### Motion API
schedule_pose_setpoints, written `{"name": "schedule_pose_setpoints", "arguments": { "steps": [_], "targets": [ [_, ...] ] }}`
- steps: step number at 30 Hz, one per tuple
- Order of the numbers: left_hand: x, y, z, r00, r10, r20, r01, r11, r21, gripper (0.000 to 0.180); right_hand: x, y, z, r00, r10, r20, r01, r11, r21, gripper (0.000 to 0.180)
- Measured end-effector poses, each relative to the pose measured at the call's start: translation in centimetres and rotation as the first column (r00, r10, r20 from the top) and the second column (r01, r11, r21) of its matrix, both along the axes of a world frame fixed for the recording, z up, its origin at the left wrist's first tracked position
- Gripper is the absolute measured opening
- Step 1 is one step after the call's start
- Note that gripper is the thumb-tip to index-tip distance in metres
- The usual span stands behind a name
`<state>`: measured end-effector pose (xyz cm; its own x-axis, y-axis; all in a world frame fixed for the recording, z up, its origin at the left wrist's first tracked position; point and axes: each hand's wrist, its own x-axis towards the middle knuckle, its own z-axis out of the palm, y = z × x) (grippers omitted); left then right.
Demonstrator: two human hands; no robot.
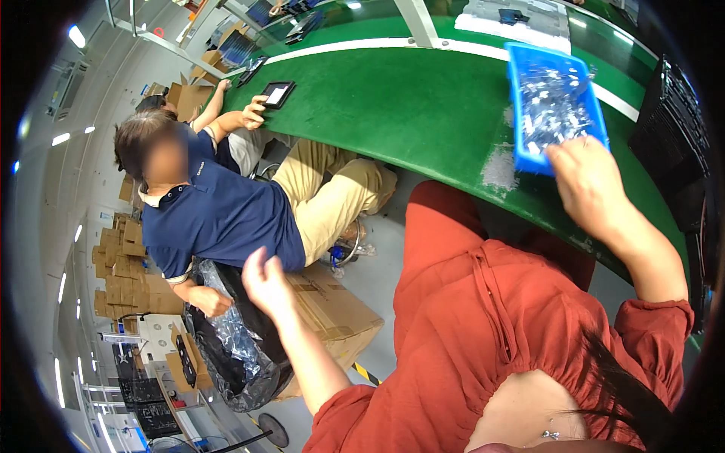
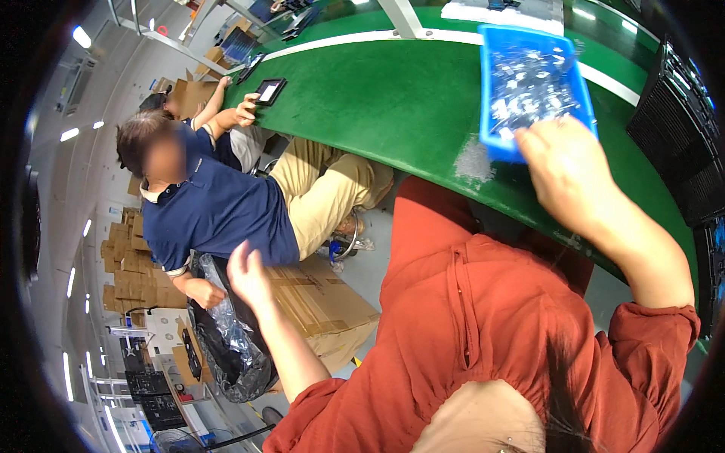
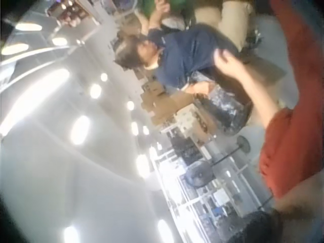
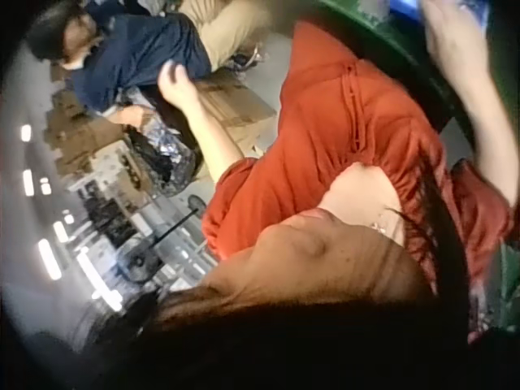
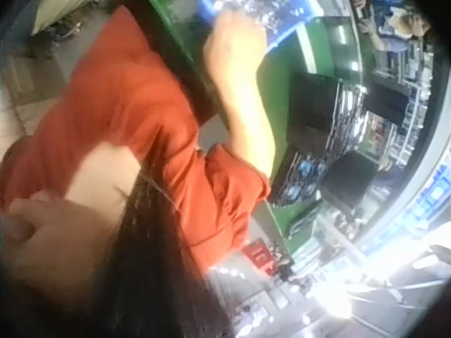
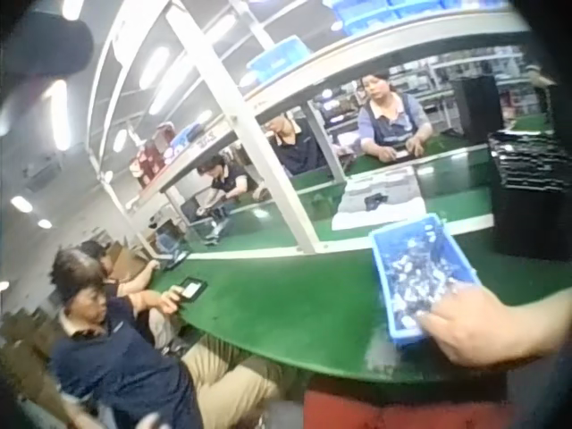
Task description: The person repeatedly picks small blue electronic components from a blue bin, places them into clear plastic bags, and stacks the sealed bags on the table. They also handle black plastic trays and a blue bin, moving them around the workspace.
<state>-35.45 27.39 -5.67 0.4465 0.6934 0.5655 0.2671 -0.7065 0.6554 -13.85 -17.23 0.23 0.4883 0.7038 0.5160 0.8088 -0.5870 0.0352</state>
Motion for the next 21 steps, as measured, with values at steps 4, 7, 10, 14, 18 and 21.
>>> {"name": "schedule_pose_setpoints", "arguments": {
  "steps": [4,7,10,14,18,21],
  "targets": [
    [8.7,-14.3,-0.6,0.619,-0.651,0.439,0.647,0.106,-0.755,0.063,-3.5,0.5,0.4,0.955,0.293,0.036,-0.293,0.956,-0.005,0.027],
    [10.6,-20.5,-0.9,0.453,-0.611,0.650,0.593,-0.338,-0.731,0.076,-5.4,0.7,0.1,0.913,0.402,0.069,-0.400,0.916,-0.036,0.029],
    [11.2,-23.4,-0.3,0.443,-0.589,0.676,0.556,-0.410,-0.723,0.076,-6.2,0.7,-0.3,0.905,0.424,0.022,-0.420,0.902,-0.096,0.013],
    [10.9,-24.1,-1.0,0.526,-0.532,0.663,0.508,-0.428,-0.747,0.066,-6.1,0.8,-2.0,0.887,0.461,0.043,-0.455,0.885,-0.096,0.011],
    [9.9,-23.7,-2.0,0.538,-0.524,0.660,0.515,-0.415,-0.750,0.058,-6.5,0.7,-2.3,0.844,0.535,0.044,-0.523,0.838,-0.159,0.017],
    [8.4,-22.2,-2.2,0.578,-0.483,0.658,0.542,-0.376,-0.752,0.055,-6.5,1.1,-2.3,0.778,0.618,0.115,-0.611,0.786,-0.093,0.023]
  ]
}}
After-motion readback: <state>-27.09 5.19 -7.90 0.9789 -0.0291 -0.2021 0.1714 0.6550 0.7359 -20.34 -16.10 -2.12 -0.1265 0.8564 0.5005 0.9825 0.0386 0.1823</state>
